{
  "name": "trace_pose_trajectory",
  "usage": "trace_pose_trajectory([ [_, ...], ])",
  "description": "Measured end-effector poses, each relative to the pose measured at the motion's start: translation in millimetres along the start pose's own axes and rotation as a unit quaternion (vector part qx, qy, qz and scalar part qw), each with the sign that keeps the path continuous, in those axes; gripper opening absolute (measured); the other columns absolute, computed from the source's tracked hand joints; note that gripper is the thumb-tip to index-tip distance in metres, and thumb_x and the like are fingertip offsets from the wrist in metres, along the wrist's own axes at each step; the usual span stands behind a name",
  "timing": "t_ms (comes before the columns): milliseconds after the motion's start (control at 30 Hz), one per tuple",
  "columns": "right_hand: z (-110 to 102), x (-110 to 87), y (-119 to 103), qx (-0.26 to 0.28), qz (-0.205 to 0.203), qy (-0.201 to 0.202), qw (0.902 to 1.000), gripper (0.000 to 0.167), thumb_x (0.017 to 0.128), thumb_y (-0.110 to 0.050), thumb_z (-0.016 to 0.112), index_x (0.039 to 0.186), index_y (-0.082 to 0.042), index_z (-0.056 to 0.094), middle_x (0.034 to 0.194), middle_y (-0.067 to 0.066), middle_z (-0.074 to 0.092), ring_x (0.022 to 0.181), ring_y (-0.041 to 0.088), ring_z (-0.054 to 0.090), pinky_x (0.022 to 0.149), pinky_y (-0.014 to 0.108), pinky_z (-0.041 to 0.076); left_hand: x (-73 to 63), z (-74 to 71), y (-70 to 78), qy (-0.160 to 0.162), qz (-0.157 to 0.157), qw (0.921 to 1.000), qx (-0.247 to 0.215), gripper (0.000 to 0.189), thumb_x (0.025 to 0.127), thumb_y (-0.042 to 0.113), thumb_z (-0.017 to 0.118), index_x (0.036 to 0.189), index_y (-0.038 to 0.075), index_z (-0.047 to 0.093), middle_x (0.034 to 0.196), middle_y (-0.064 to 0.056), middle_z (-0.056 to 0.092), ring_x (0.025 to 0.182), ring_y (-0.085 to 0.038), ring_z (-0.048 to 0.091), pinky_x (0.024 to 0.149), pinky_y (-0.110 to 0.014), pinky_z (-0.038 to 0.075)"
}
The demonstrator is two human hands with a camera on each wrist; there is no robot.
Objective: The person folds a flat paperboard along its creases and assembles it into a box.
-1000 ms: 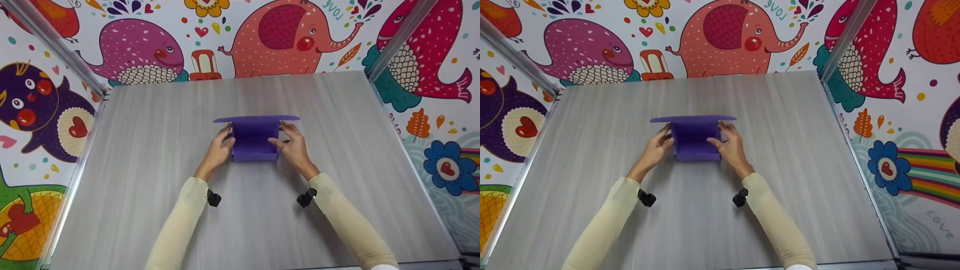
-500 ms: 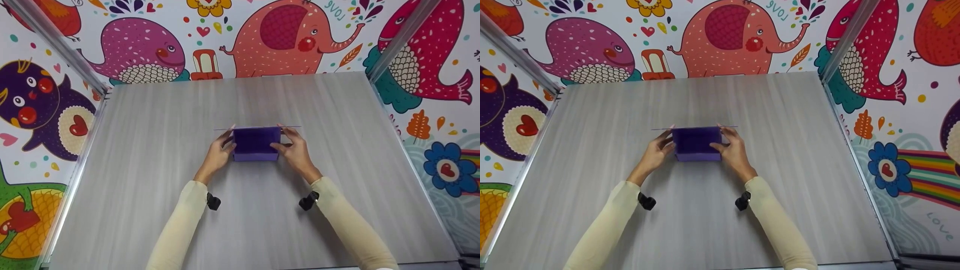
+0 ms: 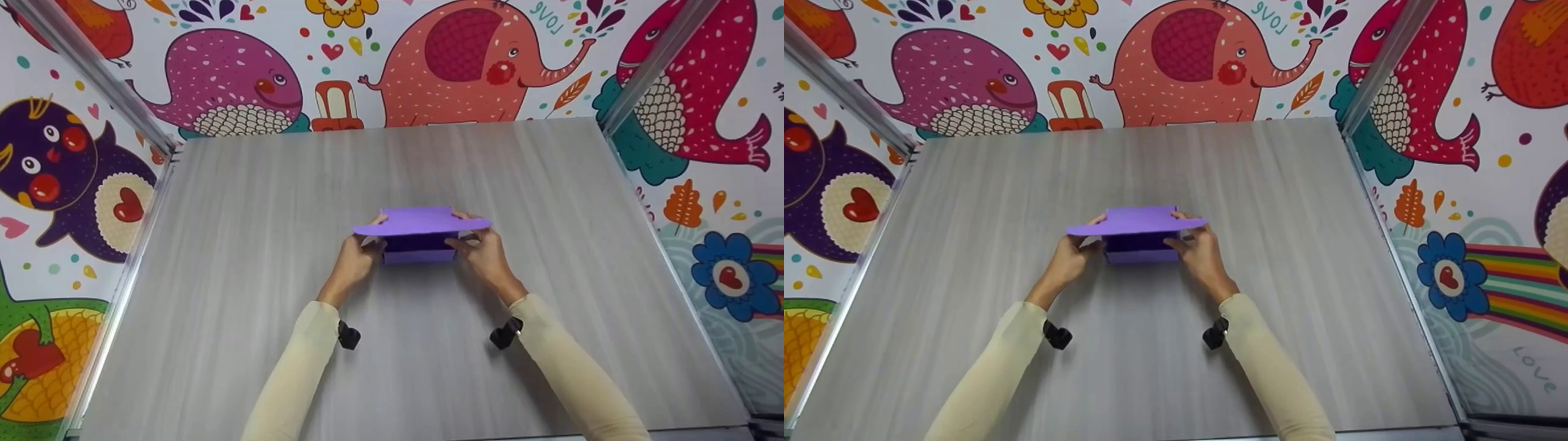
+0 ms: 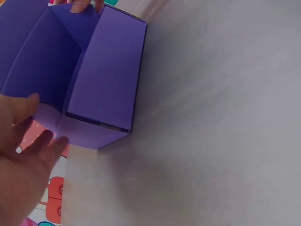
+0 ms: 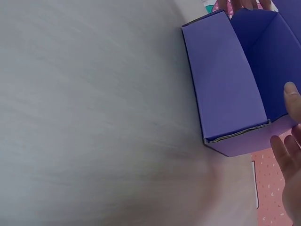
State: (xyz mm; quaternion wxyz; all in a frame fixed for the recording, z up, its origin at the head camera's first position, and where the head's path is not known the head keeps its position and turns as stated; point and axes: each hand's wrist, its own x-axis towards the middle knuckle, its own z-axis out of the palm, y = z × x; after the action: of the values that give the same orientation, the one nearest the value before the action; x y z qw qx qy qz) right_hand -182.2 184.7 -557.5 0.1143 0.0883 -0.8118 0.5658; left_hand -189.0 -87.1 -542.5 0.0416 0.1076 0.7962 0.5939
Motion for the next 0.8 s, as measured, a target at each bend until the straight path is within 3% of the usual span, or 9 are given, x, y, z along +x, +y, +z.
trace_pose_trajectory([
  [133, -3, -3.7, 3, -0.008, 0.011, -0.005, 0.9999, 0.048, 0.085, -0.002, 0.077, 0.131, -0.011, 0.067, 0.132, 0.013, 0.065, 0.107, 0.013, 0.064, 0.082, 0.015, 0.053, -1.8, 0.6, -3.1, 0.007, 0.011, 0.9996, 0.024, 0.048, 0.095, -0.002, 0.06, 0.141, 0.013, 0.059, 0.153, -0.014, 0.047, 0.143, -0.031, 0.045, 0.121, -0.043, 0.034],
  [267, -3, -5.3, 3, 0.001, 0.016, -0.009, 0.9998, 0.045, 0.088, 0.0, 0.073, 0.131, -0.009, 0.066, 0.133, 0.013, 0.064, 0.117, 0.019, 0.061, 0.083, 0.011, 0.051, -3.7, 0.7, -6.1, 0.003, -0.004, 0.9999, 0.012, 0.047, 0.097, 0.0, 0.057, 0.141, 0.017, 0.059, 0.154, -0.012, 0.047, 0.145, -0.029, 0.043, 0.123, -0.042, 0.03],
  [467, -1, -8.8, 7, 0.017, 0.02, -0.001, 0.9996, 0.051, 0.084, 0.02, 0.063, 0.128, -0.004, 0.068, 0.133, 0.018, 0.061, 0.123, 0.029, 0.058, 0.091, 0.006, 0.045, -9.1, 2.7, -13.4, -0.013, -0.01, 0.9998, -0.007, 0.057, 0.095, -0.011, 0.048, 0.144, 0.016, 0.056, 0.157, -0.015, 0.042, 0.148, -0.031, 0.038, 0.124, -0.045, 0.027],
  [567, 0, -11.0, 10, 0.021, 0.025, -0.003, 0.9995, 0.057, 0.079, 0.026, 0.053, 0.128, 0.0, 0.067, 0.132, 0.02, 0.06, 0.124, 0.022, 0.057, 0.096, 0.004, 0.042, -11.0, 4.3, -18.1, -0.016, -0.002, 0.9995, -0.029, 0.062, 0.089, -0.017, 0.044, 0.144, 0.01, 0.055, 0.159, -0.019, 0.038, 0.149, -0.034, 0.034, 0.125, -0.046, 0.024],
  [733, -1, -12.2, 15, 0.104, 0.059, -0.009, 0.9927, 0.056, 0.082, 0.026, 0.049, 0.135, 0.011, 0.055, 0.139, 0.029, 0.056, 0.117, -0.005, 0.056, 0.094, 0.006, 0.044, -11.5, 4.9, -23.1, -0.009, -0.025, 0.9957, -0.089, 0.063, 0.088, -0.017, 0.045, 0.147, 0.005, 0.048, 0.158, -0.017, 0.039, 0.149, -0.031, 0.034, 0.124, -0.043, 0.026],
  [800, -4, -13.6, 10, 0.09, 0.056, -0.012, 0.9943, 0.055, 0.083, 0.026, 0.049, 0.136, 0.014, 0.052, 0.141, 0.031, 0.053, 0.122, 0.005, 0.059, 0.094, 0.006, 0.043, -11.7, 3.1, -24.4, 0.0, -0.053, 0.9928, -0.108, 0.063, 0.089, -0.014, 0.047, 0.149, 0.006, 0.045, 0.158, -0.014, 0.04, 0.146, -0.026, 0.038, 0.118, -0.041, 0.036],
])
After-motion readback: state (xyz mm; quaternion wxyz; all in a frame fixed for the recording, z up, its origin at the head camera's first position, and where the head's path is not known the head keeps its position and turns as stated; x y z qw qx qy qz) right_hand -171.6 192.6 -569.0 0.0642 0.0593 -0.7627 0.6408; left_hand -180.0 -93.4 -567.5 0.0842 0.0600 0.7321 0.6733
